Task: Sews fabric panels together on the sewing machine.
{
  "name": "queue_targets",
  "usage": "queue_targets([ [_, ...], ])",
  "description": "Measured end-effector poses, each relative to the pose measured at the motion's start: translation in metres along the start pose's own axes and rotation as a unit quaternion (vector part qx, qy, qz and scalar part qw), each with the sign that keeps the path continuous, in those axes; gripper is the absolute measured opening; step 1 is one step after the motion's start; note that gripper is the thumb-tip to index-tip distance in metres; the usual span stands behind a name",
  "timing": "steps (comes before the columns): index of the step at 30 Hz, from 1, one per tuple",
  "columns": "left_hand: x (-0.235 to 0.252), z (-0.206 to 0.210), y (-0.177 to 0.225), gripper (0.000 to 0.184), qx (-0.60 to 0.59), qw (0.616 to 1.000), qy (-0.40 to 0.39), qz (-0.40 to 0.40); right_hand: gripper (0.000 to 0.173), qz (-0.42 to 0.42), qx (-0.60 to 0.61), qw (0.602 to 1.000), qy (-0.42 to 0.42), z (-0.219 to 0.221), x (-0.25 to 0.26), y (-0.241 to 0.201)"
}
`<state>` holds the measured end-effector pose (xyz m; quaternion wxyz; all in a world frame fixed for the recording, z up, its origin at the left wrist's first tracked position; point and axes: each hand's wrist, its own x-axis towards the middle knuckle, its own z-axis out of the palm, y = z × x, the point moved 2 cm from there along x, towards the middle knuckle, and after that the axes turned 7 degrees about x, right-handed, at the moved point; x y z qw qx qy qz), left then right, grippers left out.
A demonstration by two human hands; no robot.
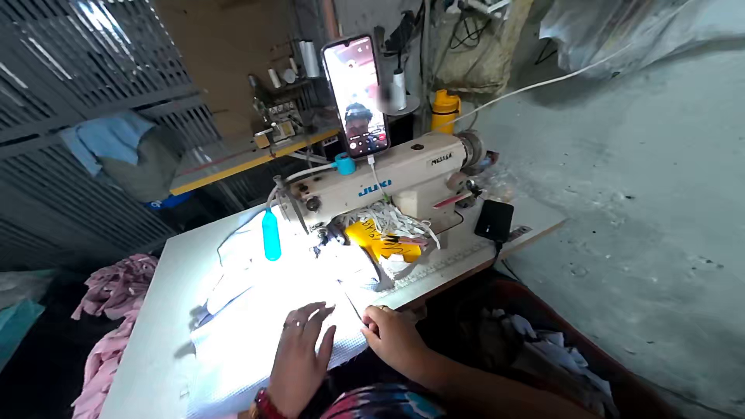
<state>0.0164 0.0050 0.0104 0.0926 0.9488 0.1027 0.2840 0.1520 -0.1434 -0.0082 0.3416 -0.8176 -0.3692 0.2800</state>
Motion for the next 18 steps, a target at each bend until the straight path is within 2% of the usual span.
queue_targets([
  [2,-0.007,0.022,-0.011,0.037,-0.011,0.992,-0.079,-0.101,0.028,0.012,-0.011,1.000,0.003,0.003,-0.001,0.001],
  [4,-0.011,0.035,-0.013,0.039,-0.009,0.979,-0.136,-0.149,0.028,0.019,-0.020,1.000,0.004,0.007,-0.004,0.001],
  [8,-0.004,0.039,-0.006,0.027,0.007,0.983,-0.116,-0.141,0.029,0.019,-0.027,0.999,0.021,0.008,-0.008,-0.002],
  [11,-0.005,0.044,-0.006,0.022,0.014,0.989,-0.078,-0.127,0.026,0.016,0.033,0.999,0.027,0.013,-0.010,0.003],
  [14,-0.008,0.045,-0.006,0.028,-0.007,0.989,-0.060,-0.133,0.025,0.007,0.095,0.995,0.029,0.018,-0.009,0.012],
  [17,-0.005,0.043,-0.003,0.044,-0.021,0.980,-0.115,-0.160,0.025,0.016,0.106,0.994,0.024,0.019,-0.009,0.015],
  [18,-0.004,0.044,-0.002,0.044,-0.017,0.979,-0.127,-0.160,0.025,0.018,0.105,0.994,0.022,0.019,-0.009,0.015],
])
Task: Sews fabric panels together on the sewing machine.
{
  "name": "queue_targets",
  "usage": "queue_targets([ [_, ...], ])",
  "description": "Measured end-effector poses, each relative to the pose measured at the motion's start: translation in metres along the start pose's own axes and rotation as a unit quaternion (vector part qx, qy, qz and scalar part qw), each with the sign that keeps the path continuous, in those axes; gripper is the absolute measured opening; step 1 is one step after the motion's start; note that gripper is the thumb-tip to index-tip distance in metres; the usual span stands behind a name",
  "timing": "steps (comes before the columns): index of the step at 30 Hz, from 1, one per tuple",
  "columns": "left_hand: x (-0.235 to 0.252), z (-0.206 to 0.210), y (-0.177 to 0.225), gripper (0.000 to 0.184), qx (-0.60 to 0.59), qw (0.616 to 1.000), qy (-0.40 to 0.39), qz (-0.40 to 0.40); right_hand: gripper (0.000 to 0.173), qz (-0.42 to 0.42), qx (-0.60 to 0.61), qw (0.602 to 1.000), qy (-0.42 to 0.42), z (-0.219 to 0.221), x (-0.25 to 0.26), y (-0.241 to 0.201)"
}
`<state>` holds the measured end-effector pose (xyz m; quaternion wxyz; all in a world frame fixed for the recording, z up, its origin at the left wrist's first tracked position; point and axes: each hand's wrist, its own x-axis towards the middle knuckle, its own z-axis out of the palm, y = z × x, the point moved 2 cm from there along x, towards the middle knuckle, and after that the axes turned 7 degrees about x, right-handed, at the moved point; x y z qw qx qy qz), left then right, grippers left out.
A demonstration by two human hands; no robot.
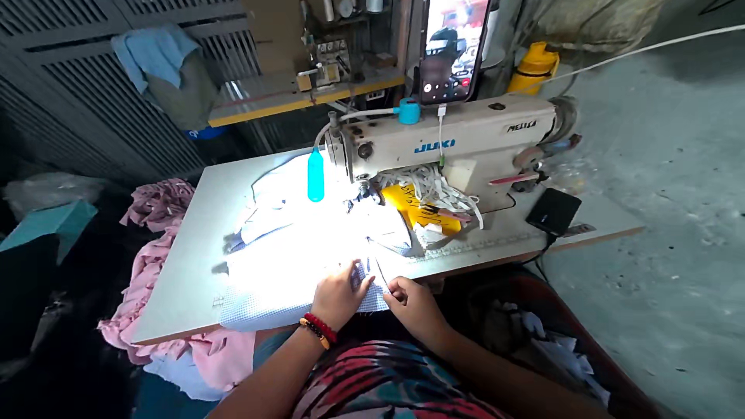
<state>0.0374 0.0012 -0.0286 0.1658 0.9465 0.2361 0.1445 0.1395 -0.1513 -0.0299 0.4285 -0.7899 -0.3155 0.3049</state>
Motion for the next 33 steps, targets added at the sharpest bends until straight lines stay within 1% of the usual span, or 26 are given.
queue_targets([
  [2,0.002,0.002,0.003,0.036,0.001,1.000,-0.011,0.006,0.025,0.002,0.000,1.000,0.000,0.000,-0.001,0.000],
  [4,0.002,0.004,0.005,0.029,-0.007,1.000,-0.004,0.015,0.023,-0.004,0.005,1.000,0.004,0.001,-0.002,0.002],
  [8,-0.001,0.009,0.002,0.025,-0.016,0.998,0.051,0.032,0.022,-0.011,0.010,1.000,-0.003,0.001,-0.005,0.001],
  [12,-0.001,0.007,0.000,0.026,-0.043,0.988,0.123,0.079,0.025,-0.053,0.005,0.999,0.011,-0.001,-0.008,0.000],
  [14,-0.001,0.004,0.001,0.028,-0.044,0.983,0.137,0.118,0.024,-0.070,0.005,0.997,0.020,0.000,-0.009,0.000],
  [17,-0.002,0.004,0.002,0.029,-0.006,0.968,0.162,0.194,0.025,-0.073,0.009,0.997,0.020,0.000,-0.010,0.001],
  [20,-0.014,0.008,0.006,0.027,0.066,0.941,0.159,0.293,0.024,-0.059,0.032,0.997,0.036,-0.004,-0.011,0.002],
  [23,-0.030,0.019,0.008,0.024,0.109,0.911,0.182,0.353,0.020,-0.055,0.071,0.994,0.058,-0.006,-0.011,0.009],
  [27,-0.036,0.025,0.006,0.020,0.108,0.901,0.217,0.360,0.017,-0.057,0.132,0.988,0.059,-0.002,-0.008,0.017],
  [33,-0.038,0.027,0.007,0.018,0.101,0.890,0.229,0.380,0.016,-0.081,0.138,0.986,0.056,-0.001,-0.009,0.017],
])
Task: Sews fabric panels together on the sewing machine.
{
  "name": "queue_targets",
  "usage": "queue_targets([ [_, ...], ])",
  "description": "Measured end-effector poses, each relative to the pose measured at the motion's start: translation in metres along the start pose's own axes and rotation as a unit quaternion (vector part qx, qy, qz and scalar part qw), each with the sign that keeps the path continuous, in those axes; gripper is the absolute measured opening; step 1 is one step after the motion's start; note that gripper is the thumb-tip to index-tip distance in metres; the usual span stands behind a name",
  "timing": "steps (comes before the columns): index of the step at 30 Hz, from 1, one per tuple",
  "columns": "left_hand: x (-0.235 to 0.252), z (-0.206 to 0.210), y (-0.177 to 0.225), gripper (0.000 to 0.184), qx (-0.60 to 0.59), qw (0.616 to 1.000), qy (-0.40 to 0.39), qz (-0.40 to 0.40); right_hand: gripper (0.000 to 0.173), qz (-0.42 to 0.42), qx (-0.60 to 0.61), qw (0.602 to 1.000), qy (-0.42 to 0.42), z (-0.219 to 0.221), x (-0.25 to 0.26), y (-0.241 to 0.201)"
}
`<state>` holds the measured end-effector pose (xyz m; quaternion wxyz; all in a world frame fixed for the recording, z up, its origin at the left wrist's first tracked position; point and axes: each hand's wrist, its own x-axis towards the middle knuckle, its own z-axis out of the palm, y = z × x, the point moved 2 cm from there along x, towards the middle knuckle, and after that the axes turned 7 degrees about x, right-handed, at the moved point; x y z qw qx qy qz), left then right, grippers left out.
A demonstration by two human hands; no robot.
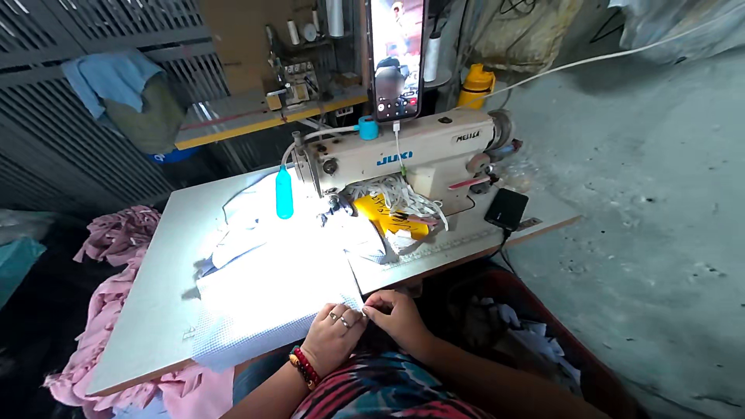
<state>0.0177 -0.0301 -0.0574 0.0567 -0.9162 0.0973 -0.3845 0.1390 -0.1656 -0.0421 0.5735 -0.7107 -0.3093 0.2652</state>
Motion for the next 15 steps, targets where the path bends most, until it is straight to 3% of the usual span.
queue_targets([
  [15,-0.0024,-0.0042,-0.0005,0.019,0.003,1.000,0.015,-0.014,0.021,-0.126,-0.041,0.988,-0.078,-0.0067,0.0058,0.0060],
])
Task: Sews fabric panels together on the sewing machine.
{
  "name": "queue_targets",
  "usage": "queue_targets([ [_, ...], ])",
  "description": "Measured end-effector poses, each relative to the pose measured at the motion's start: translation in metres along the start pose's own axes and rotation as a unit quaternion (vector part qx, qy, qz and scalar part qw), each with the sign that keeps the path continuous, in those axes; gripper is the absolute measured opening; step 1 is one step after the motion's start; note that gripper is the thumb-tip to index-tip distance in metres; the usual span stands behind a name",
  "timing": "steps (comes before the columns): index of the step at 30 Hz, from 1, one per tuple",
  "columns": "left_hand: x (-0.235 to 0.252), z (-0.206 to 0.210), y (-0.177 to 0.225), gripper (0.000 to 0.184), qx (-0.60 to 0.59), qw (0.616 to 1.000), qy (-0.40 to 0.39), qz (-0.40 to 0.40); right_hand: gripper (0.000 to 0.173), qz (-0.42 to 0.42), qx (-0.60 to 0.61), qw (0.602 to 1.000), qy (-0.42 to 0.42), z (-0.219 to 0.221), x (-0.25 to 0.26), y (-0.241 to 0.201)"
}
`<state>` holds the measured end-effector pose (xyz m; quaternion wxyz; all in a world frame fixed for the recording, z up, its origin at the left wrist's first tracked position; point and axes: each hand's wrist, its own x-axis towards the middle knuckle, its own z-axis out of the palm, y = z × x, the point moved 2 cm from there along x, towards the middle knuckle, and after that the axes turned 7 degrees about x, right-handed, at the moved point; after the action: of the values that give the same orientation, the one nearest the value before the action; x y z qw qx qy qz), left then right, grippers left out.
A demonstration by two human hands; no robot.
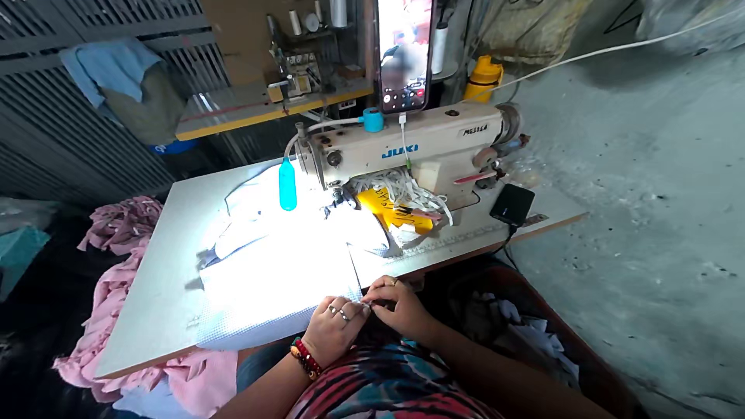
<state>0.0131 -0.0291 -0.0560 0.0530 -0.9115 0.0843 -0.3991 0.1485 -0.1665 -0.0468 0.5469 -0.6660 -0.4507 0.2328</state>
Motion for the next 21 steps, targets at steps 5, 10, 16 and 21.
queue_targets([
  [5,0.001,-0.002,0.000,0.019,-0.002,1.000,0.011,-0.007,0.017,-0.070,-0.048,0.996,0.027,0.003,0.001,0.002],
  [10,0.000,-0.005,0.000,0.019,-0.011,1.000,0.011,-0.003,0.015,-0.157,-0.099,0.982,0.020,0.003,0.002,0.005],
  [16,0.002,-0.006,0.000,0.016,-0.011,1.000,0.022,0.013,0.020,-0.265,-0.192,0.945,0.006,0.004,-0.001,0.012],
  [21,-0.004,-0.007,-0.012,0.029,-0.119,0.980,-0.066,-0.145,0.024,-0.310,-0.250,0.918,0.000,0.005,0.000,0.003],
])
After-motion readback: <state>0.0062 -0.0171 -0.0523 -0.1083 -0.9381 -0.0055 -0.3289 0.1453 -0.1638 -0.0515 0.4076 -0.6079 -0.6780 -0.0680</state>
